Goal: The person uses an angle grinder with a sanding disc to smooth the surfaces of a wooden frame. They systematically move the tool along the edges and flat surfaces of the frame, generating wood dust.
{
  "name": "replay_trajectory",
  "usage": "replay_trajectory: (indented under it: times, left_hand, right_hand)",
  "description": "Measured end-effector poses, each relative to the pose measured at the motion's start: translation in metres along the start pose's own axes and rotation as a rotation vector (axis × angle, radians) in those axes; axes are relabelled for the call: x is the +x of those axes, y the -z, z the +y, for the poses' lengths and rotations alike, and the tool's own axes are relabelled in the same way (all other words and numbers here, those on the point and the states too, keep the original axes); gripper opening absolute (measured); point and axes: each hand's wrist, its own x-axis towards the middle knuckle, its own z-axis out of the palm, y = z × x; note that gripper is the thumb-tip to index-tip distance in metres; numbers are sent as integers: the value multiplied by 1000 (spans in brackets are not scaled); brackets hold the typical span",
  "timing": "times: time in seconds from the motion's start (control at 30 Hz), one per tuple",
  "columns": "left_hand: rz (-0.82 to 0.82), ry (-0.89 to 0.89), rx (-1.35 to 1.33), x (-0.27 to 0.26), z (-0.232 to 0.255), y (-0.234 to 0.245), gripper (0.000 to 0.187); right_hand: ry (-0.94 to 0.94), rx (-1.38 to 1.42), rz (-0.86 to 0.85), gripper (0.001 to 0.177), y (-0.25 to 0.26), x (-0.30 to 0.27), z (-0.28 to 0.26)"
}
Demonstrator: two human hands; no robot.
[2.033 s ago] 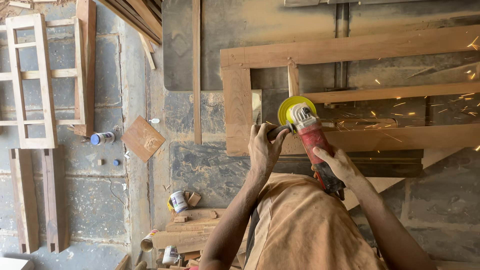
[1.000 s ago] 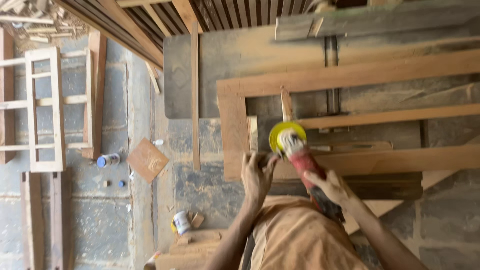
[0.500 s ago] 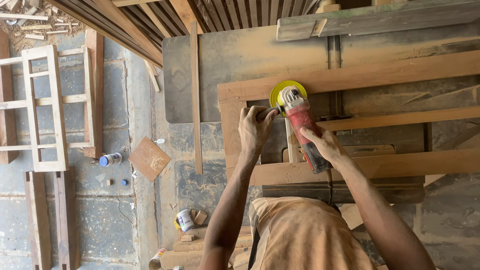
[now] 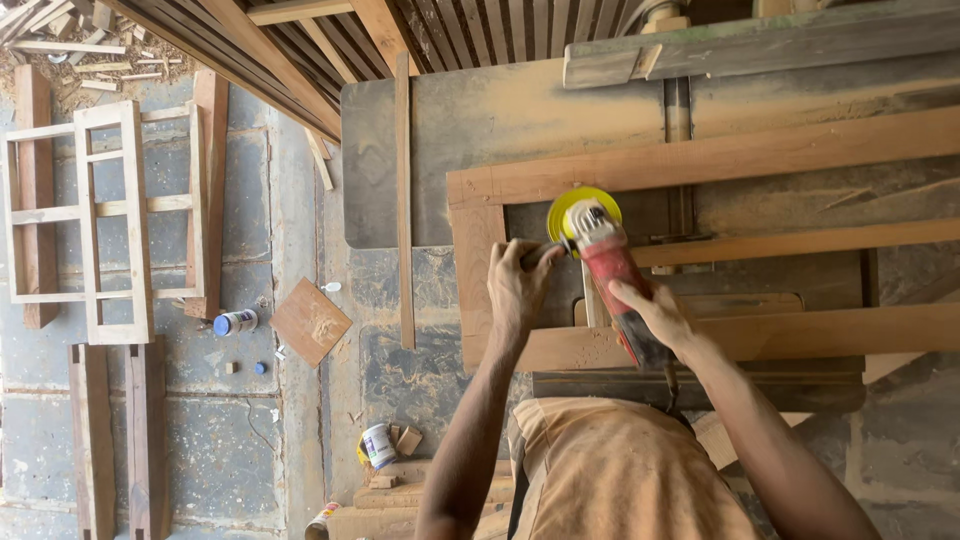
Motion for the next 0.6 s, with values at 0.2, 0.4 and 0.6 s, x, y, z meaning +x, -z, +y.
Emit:
replay_trajectory:
  times: [0.2,0.4,0.6]
  left_hand:
    - [5,66,23,-10,3,1,34]
    - [42,6,18,-5,7,-4,33]
    - [43,47,13,-13,12,-8,35]
  right_hand:
    - [-49,60,0,57,-1,-11,0]
    - [-116,123,40,59,5,-5,2]
    - [-74,107,22,54,9,-13,-4]
